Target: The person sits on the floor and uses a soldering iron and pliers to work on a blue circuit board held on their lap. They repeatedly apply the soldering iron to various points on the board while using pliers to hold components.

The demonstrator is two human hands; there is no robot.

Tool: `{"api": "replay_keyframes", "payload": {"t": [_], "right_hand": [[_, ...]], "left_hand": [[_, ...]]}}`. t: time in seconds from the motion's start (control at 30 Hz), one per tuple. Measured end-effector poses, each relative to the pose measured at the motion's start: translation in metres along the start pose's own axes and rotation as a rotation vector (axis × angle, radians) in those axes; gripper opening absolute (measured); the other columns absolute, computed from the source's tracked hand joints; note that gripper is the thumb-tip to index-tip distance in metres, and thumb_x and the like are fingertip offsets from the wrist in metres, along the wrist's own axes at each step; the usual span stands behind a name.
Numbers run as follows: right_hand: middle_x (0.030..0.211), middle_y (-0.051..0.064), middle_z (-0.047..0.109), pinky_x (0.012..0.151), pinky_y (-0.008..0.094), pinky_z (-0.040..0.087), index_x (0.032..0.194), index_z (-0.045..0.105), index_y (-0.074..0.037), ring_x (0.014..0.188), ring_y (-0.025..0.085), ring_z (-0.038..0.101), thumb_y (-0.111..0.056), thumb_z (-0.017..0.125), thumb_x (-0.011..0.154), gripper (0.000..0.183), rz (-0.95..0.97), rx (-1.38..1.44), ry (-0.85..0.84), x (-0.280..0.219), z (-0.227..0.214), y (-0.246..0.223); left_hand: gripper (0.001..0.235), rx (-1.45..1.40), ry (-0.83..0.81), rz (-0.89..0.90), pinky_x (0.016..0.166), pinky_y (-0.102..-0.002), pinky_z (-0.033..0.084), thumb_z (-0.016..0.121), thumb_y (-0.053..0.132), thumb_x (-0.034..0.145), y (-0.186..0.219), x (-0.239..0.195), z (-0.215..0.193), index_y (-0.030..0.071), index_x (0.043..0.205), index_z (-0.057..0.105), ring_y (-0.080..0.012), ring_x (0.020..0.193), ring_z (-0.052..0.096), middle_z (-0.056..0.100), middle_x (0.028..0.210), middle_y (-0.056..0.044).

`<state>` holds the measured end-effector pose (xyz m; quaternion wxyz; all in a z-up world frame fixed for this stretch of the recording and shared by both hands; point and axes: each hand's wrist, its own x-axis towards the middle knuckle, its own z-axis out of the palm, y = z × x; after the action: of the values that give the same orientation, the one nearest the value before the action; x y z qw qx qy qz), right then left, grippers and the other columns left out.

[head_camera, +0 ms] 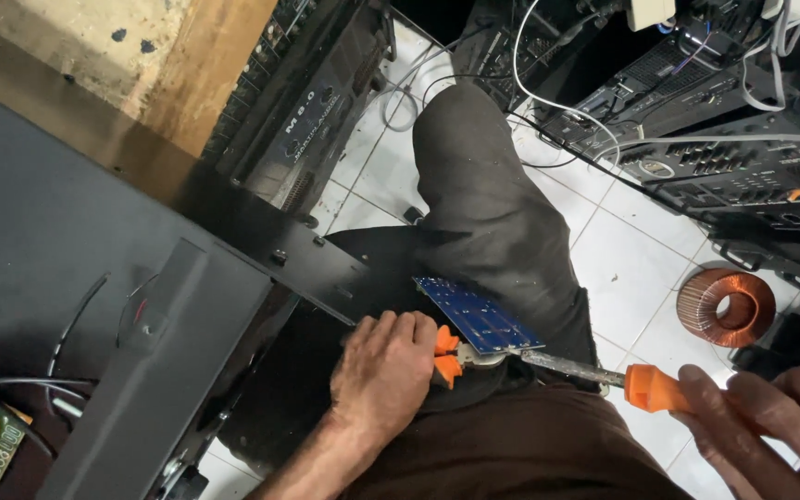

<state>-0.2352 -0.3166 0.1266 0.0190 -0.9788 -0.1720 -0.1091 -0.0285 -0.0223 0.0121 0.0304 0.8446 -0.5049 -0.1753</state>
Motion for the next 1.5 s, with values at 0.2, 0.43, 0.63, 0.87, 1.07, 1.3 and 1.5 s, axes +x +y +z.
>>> {"api": "replay_keyframes", "payload": {"t": [0.2,0.43,0.63,0.87,1.07,1.3,1.5], "right_hand": [[0.084,0.016,0.063,0.046,0.036,0.041,0.110,0.075,0.008,0.048,0.024,0.046,-0.016,0.072,0.091,0.031,0.048,0.007,0.010,0.010,-0.003,-0.002],[0.086,0.020,0.066,0.048,0.042,0.041,0.114,0.073,0.007,0.053,0.031,0.054,-0.020,0.070,0.091,0.036,0.065,-0.017,-0.074,0.011,-0.005,0.002],[0.083,0.017,0.064,0.042,0.040,0.040,0.109,0.073,0.009,0.047,0.025,0.050,-0.018,0.070,0.090,0.033,0.018,0.013,-0.014,0.024,-0.005,0.007],[0.080,0.013,0.063,0.043,0.040,0.041,0.113,0.071,0.008,0.052,0.028,0.054,-0.015,0.072,0.091,0.032,0.021,-0.008,0.039,0.041,0.000,0.005],[0.077,0.011,0.061,0.043,0.039,0.043,0.113,0.069,0.007,0.050,0.027,0.053,-0.019,0.065,0.094,0.033,-0.063,-0.048,-0.005,0.060,-0.003,0.007],[0.076,0.011,0.059,0.048,0.042,0.048,0.115,0.068,0.008,0.054,0.029,0.056,-0.017,0.072,0.093,0.033,-0.027,-0.007,0.034,0.060,-0.001,0.006],[0.078,0.013,0.062,0.042,0.040,0.042,0.114,0.070,0.008,0.051,0.027,0.053,-0.020,0.076,0.092,0.036,0.022,-0.011,0.068,0.042,0.003,0.004]], "left_hand": [[0.028,-0.095,-0.130,-0.025,0.088,-0.055,0.054,0.051,0.006,0.095,0.001,0.005,-0.005,0.002,0.120,0.063,-0.0327,0.094,0.066,0.070,0.103,-0.015],[0.028,-0.100,0.028,-0.002,0.067,-0.045,0.050,0.055,0.002,0.083,-0.003,0.003,0.010,0.003,0.109,0.065,-0.0293,0.078,0.062,0.067,0.088,-0.010],[0.032,-0.123,-0.077,-0.031,0.085,-0.054,0.053,0.047,0.001,0.088,-0.007,0.009,0.003,0.002,0.116,0.063,-0.0334,0.091,0.064,0.070,0.100,-0.014],[0.045,-0.135,-0.270,-0.190,0.063,-0.055,0.056,0.050,-0.003,0.078,-0.017,0.006,-0.010,0.008,0.120,0.058,-0.0320,0.099,0.059,0.065,0.105,-0.007],[0.048,-0.187,-0.374,-0.221,0.081,-0.055,0.051,0.050,-0.004,0.081,-0.025,0.003,-0.009,0.007,0.128,0.054,-0.0286,0.112,0.055,0.061,0.119,-0.006],[0.037,0.016,0.081,-0.067,0.049,-0.050,0.055,0.059,-0.004,0.073,-0.029,-0.003,0.014,0.006,0.108,0.062,-0.0252,0.087,0.068,0.064,0.092,-0.003],[0.040,0.096,0.197,-0.049,0.042,-0.042,0.054,0.060,-0.001,0.075,-0.032,0.002,0.014,0.002,0.114,0.063,-0.0251,0.056,0.062,0.062,0.095,-0.005]]}}
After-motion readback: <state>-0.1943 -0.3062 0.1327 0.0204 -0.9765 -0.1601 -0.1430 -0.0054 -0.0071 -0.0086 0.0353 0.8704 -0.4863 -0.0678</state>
